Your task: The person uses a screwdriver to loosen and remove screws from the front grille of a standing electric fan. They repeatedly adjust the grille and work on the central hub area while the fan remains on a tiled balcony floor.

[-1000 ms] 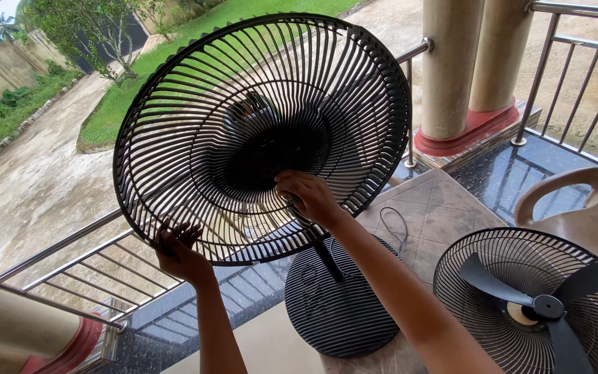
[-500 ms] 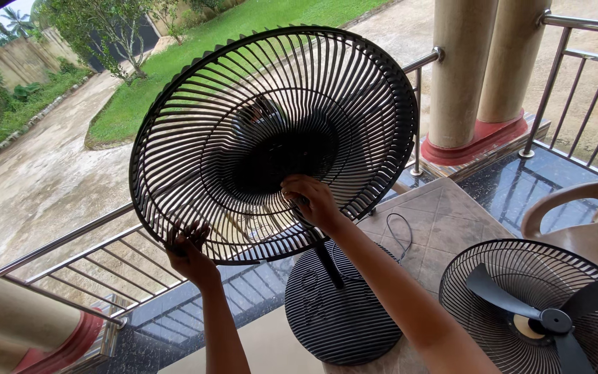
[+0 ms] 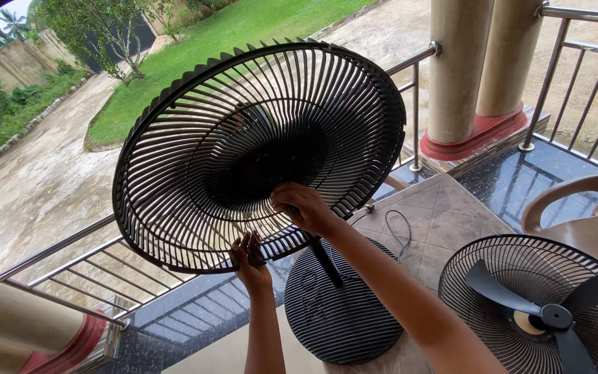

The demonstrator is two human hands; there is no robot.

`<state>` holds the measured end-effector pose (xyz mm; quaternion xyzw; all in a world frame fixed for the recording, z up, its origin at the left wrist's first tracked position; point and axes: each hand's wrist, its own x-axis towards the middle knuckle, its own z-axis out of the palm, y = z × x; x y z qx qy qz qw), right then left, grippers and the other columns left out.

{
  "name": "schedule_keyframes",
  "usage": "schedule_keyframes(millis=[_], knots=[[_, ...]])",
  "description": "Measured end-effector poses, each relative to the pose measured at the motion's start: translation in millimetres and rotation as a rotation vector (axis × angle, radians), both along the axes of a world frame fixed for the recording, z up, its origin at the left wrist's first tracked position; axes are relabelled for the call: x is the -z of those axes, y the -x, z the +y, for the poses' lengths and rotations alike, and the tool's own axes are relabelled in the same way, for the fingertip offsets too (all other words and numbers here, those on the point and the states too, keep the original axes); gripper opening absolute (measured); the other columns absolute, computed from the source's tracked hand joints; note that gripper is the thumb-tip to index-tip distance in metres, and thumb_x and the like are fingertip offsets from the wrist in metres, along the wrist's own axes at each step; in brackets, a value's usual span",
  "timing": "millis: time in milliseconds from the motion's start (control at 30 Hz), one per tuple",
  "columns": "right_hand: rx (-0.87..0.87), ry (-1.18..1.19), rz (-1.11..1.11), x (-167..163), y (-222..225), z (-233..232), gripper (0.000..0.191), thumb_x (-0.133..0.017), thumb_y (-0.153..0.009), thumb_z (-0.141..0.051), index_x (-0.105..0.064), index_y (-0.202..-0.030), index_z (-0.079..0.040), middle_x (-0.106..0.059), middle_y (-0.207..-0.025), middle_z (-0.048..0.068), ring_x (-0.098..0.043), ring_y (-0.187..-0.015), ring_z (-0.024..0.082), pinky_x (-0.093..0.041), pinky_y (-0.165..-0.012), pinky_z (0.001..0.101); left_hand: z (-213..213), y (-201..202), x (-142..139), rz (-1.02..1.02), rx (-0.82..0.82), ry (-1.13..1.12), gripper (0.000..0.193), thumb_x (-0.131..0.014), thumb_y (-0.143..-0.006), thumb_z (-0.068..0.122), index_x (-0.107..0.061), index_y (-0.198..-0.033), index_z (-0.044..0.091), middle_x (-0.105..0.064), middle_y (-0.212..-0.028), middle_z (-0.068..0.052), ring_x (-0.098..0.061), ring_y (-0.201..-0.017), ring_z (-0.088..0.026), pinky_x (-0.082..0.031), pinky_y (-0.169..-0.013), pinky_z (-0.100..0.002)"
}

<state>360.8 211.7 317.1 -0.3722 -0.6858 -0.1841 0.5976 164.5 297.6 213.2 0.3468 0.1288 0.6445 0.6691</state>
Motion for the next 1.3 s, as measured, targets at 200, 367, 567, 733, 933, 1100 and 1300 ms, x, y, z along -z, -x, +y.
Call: schedule_keyframes(millis=[200, 367, 567, 733, 933, 1100, 1300], knots=[[-0.019, 0.044, -0.181, -10, -9, 2, 0.024, -0.073, -0.095, -0.01, -0.061, -0.116, -0.009, -0.072, -0.109, 0.007, -0.071, -0.104, 0.026, -0.059, -0.084, 0.0377, -10, -2, -12, 0.08, -0.172, 0.141, 0.036, -0.053, -0.106, 0.038, -0.058, -0.117, 0.004, -0.072, -0.106, -0.011, -0.071, -0.098, -0.022, -0.06, -0.086, -0.034], [-0.026, 0.022, -0.244, -15, -12, 1, 0.027, -0.073, -0.093, -0.01, -0.061, -0.117, -0.008, -0.069, -0.101, 0.008, -0.069, -0.095, 0.027, -0.058, -0.079, 0.0393, -11, -2, -21, 0.026, -0.28, 0.186, 0.028, -0.056, -0.108, 0.031, -0.064, -0.105, 0.004, -0.071, -0.097, -0.009, -0.072, -0.088, -0.019, -0.063, -0.081, -0.034], [-0.109, 0.049, -0.206, -19, -12, -4, 0.025, -0.075, -0.092, -0.008, -0.061, -0.113, -0.007, -0.069, -0.099, 0.008, -0.07, -0.091, 0.026, -0.058, -0.076, 0.0375, -3, -1, -27, -0.02, -0.326, 0.214, 0.028, -0.061, -0.106, 0.029, -0.065, -0.101, 0.003, -0.07, -0.095, -0.008, -0.072, -0.085, -0.021, -0.063, -0.079, -0.035], [-0.078, 0.085, -0.207, -28, -13, -10, 0.024, -0.075, -0.092, -0.006, -0.062, -0.112, -0.007, -0.069, -0.097, 0.008, -0.07, -0.089, 0.026, -0.058, -0.074, 0.0371, 3, -4, -27, -0.047, -0.303, 0.281, 0.029, -0.062, -0.104, 0.031, -0.064, -0.103, 0.002, -0.071, -0.097, -0.011, -0.073, -0.088, -0.023, -0.064, -0.081, -0.034], [0.008, 0.011, -0.111, -33, 0, -32, 0.024, -0.071, -0.092, -0.005, -0.063, -0.114, -0.008, -0.072, -0.115, 0.008, -0.07, -0.11, 0.029, -0.06, -0.088, 0.038, 11, -2, -8, 0.021, -0.165, 0.118, 0.03, -0.059, -0.105, 0.031, -0.061, -0.109, 0.001, -0.072, -0.104, -0.013, -0.073, -0.096, -0.024, -0.064, -0.089, -0.036], [0.122, -0.077, 0.198, 2, 42, -55, 0.016, -0.074, -0.093, -0.005, -0.069, -0.108, -0.009, -0.07, -0.119, 0.007, -0.07, -0.113, 0.021, -0.063, -0.088, 0.0306, 12, 15, -1, 0.338, -0.196, 0.035, 0.031, -0.057, -0.104, 0.029, -0.06, -0.117, 0.001, -0.074, -0.114, -0.009, -0.073, -0.105, -0.02, -0.059, -0.095, -0.035], [-0.049, 0.088, 0.482, 47, 67, -56, 0.012, -0.069, -0.098, -0.008, -0.071, -0.11, -0.008, -0.078, -0.109, 0.006, -0.078, -0.099, 0.015, -0.064, -0.076, 0.0264, -2, 50, -29, 0.441, -0.498, -0.256, 0.041, -0.071, -0.1, 0.021, -0.05, -0.131, 0.004, -0.062, -0.115, -0.006, -0.062, -0.101, -0.015, -0.056, -0.089, -0.033]])
